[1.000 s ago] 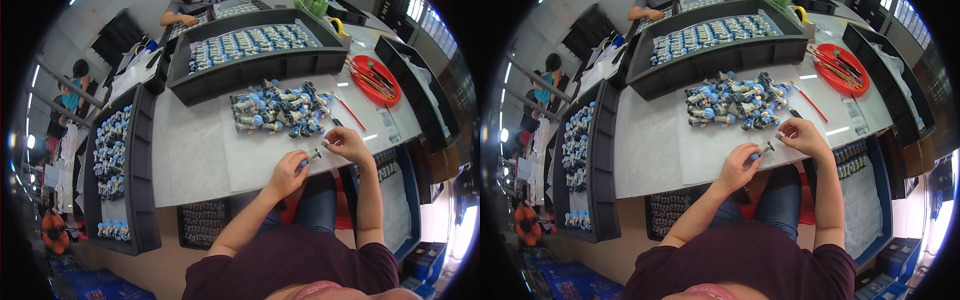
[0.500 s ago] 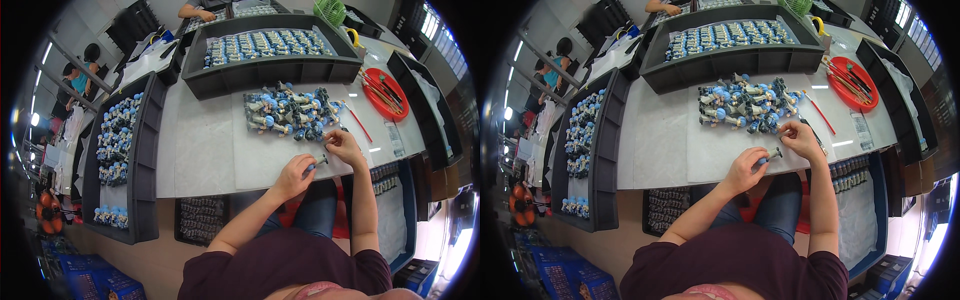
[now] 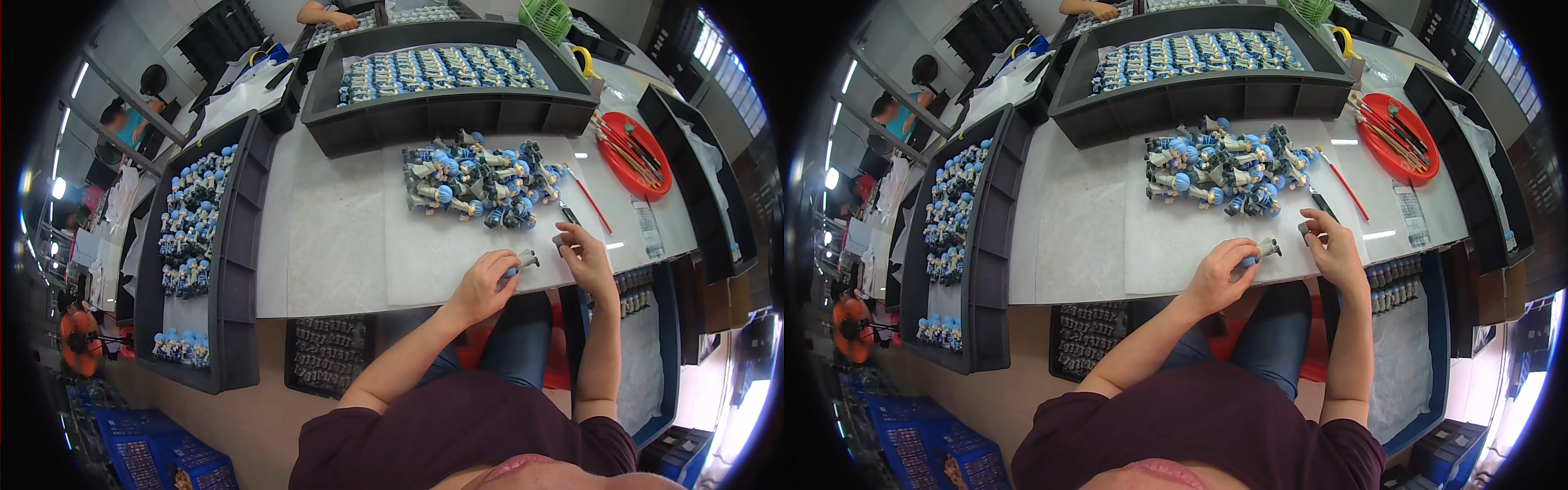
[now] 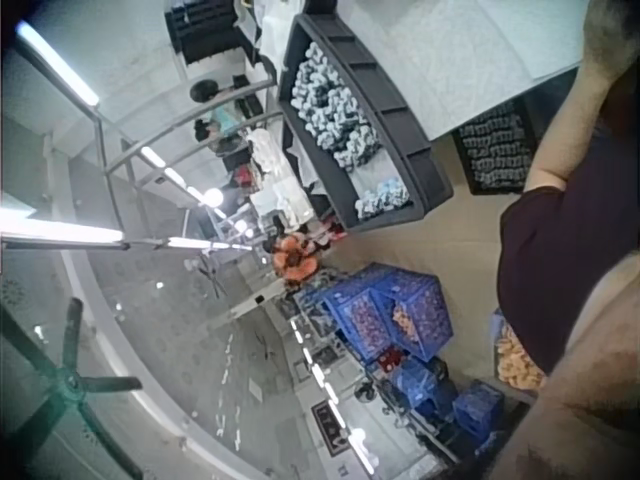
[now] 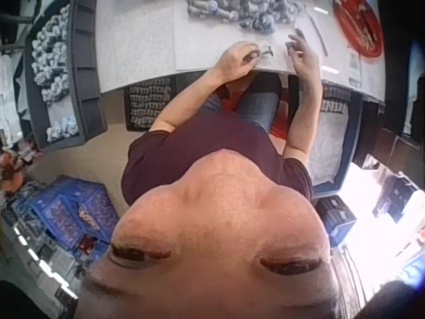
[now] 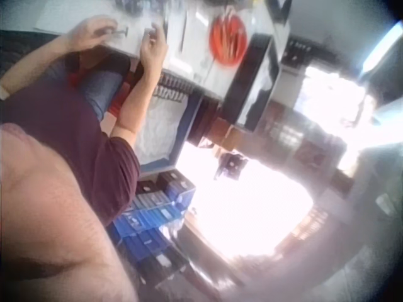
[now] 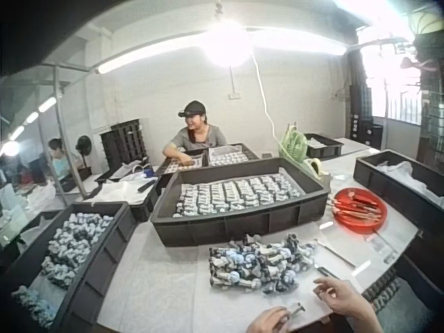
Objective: The person assembles small blue and white figurines by hand. They pick up individual parts from a tray and the table, connect them together, and place the completed figurines into a blue storage bin. The process involves repetitive picking, joining, and placing of the small plastic components.
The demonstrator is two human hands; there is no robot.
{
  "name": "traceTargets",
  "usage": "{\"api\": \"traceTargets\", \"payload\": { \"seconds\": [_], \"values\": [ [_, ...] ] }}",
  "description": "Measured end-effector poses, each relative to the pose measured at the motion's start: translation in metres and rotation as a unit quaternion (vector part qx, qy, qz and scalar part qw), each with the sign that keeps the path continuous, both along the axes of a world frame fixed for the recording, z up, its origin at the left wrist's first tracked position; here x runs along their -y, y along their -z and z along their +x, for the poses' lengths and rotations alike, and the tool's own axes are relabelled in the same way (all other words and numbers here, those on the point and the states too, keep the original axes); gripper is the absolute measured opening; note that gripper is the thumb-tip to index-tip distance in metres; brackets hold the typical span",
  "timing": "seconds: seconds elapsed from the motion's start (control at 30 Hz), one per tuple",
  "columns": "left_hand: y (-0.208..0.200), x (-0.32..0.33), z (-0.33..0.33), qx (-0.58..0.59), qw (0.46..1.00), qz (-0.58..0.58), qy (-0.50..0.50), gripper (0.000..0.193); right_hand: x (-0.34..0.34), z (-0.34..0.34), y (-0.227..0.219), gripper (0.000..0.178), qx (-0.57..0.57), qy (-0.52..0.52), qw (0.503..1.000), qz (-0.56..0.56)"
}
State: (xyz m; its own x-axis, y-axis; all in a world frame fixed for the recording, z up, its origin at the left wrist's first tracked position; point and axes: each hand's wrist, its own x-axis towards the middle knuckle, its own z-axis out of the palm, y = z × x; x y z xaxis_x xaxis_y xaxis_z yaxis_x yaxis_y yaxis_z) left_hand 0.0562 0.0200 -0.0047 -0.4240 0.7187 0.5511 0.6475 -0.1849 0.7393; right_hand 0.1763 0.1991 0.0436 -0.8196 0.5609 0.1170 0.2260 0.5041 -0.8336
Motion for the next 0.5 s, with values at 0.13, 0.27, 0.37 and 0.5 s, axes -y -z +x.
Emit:
{"api": "traceTargets", "payload": {
  "seconds": [0.13, 0.27, 0.37, 0.5],
  "values": [
    [-0.004, 0.001, 0.001, 0.001, 1.000, -0.001, -0.004, 0.020, 0.001, 0.005, 0.005, 0.033, 0.000, -0.008, 1.000, -0.018],
    [-0.002, 0.001, 0.000, -0.007, 1.000, 0.003, -0.006, 0.020, 0.005, 0.003, 0.018, 0.030, -0.078, 0.015, 0.982, -0.170],
    [-0.003, 0.004, 0.000, -0.003, 1.000, 0.002, -0.007, 0.020, 0.012, 0.003, 0.014, 0.028, -0.097, 0.023, 0.971, -0.219],
    [-0.002, 0.000, -0.001, -0.008, 1.000, 0.002, -0.012, 0.021, 0.008, 0.007, 0.020, 0.029, -0.133, 0.024, 0.948, -0.287]
  ]
}}
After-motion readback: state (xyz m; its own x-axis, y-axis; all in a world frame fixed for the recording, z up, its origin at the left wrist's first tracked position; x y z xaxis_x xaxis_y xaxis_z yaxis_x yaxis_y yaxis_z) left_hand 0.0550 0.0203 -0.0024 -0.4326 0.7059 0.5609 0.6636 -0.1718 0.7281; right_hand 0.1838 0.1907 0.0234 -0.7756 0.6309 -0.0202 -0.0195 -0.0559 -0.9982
